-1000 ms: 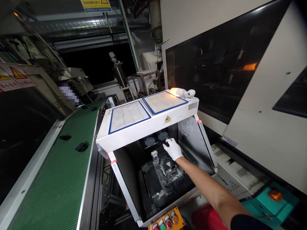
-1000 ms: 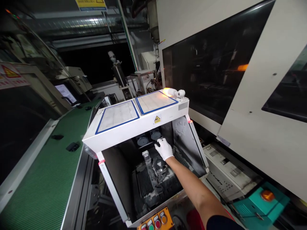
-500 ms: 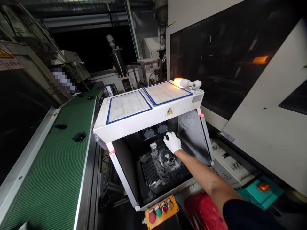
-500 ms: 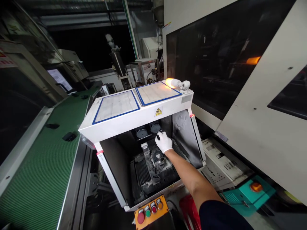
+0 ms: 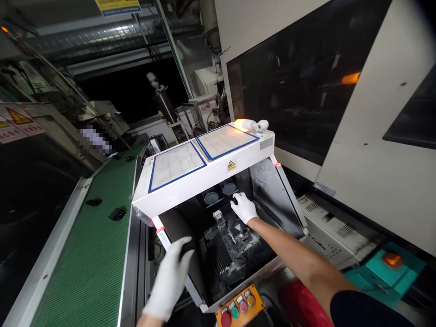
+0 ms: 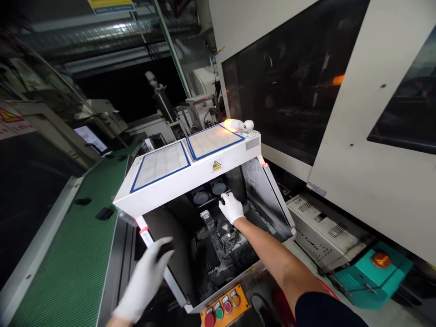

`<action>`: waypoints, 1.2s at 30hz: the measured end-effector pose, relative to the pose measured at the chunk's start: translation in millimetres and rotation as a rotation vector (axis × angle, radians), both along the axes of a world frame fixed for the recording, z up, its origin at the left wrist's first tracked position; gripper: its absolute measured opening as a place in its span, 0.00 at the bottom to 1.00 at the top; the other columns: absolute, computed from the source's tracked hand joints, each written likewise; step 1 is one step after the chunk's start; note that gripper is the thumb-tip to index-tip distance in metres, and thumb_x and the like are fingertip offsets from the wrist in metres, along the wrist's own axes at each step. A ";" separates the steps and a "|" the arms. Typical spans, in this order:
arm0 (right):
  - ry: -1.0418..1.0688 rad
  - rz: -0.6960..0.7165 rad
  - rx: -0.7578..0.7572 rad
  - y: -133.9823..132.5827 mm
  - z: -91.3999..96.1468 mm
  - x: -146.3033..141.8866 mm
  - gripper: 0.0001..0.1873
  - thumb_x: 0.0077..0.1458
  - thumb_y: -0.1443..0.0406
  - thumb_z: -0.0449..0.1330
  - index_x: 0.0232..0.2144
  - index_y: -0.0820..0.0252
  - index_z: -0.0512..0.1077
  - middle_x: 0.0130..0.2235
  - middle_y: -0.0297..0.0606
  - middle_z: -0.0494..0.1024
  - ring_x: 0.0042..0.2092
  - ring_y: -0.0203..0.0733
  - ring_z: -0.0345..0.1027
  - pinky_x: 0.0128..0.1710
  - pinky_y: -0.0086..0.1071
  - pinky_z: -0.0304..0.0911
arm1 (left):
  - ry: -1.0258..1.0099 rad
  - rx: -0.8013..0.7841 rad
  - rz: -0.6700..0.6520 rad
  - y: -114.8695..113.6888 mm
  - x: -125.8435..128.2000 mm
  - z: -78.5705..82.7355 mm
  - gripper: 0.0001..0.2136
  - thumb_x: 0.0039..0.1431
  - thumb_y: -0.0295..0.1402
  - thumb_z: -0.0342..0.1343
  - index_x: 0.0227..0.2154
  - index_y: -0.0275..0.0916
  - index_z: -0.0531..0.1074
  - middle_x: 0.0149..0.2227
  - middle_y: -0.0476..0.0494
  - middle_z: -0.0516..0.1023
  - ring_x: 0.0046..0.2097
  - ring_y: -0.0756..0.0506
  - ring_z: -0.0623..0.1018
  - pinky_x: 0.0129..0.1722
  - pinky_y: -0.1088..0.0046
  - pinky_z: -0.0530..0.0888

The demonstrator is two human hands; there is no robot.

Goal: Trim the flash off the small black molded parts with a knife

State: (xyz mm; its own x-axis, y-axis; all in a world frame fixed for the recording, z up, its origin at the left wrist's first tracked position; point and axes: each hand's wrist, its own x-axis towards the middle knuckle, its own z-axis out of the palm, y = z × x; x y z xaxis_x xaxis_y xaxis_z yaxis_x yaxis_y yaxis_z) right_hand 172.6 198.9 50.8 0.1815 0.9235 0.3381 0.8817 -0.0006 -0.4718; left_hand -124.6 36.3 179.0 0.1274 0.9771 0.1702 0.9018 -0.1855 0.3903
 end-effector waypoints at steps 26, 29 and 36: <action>0.068 0.159 0.029 14.1 -10.7 13.6 0.08 0.65 0.61 0.59 0.46 0.51 0.74 0.44 0.37 0.73 0.37 0.42 0.69 0.34 0.32 0.58 | 0.454 -0.347 -0.260 170.6 132.5 -34.6 0.23 0.59 0.18 0.49 0.57 0.34 0.69 0.55 0.32 0.76 0.56 0.41 0.76 0.61 0.64 0.70; 0.076 0.160 0.040 13.9 -12.9 13.2 0.08 0.65 0.61 0.58 0.46 0.51 0.74 0.44 0.38 0.73 0.39 0.43 0.69 0.36 0.33 0.59 | 0.464 -0.342 -0.239 169.4 134.2 -39.9 0.23 0.58 0.17 0.49 0.57 0.32 0.67 0.55 0.30 0.75 0.57 0.41 0.76 0.60 0.65 0.70; 0.075 0.132 0.062 12.3 -12.7 11.6 0.09 0.66 0.61 0.58 0.47 0.51 0.74 0.46 0.37 0.74 0.40 0.43 0.69 0.38 0.34 0.60 | 0.513 -0.292 -0.180 167.1 147.7 -47.3 0.19 0.57 0.18 0.49 0.51 0.32 0.69 0.49 0.30 0.75 0.51 0.38 0.77 0.53 0.61 0.74</action>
State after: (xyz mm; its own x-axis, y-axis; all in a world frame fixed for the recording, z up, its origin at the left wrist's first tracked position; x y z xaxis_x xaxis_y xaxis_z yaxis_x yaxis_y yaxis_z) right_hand 184.2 211.2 38.1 0.0868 0.9187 0.3854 0.8344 0.1443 -0.5320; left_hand 23.0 203.5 131.6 0.2896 0.9297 -0.2275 0.9525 -0.3033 -0.0269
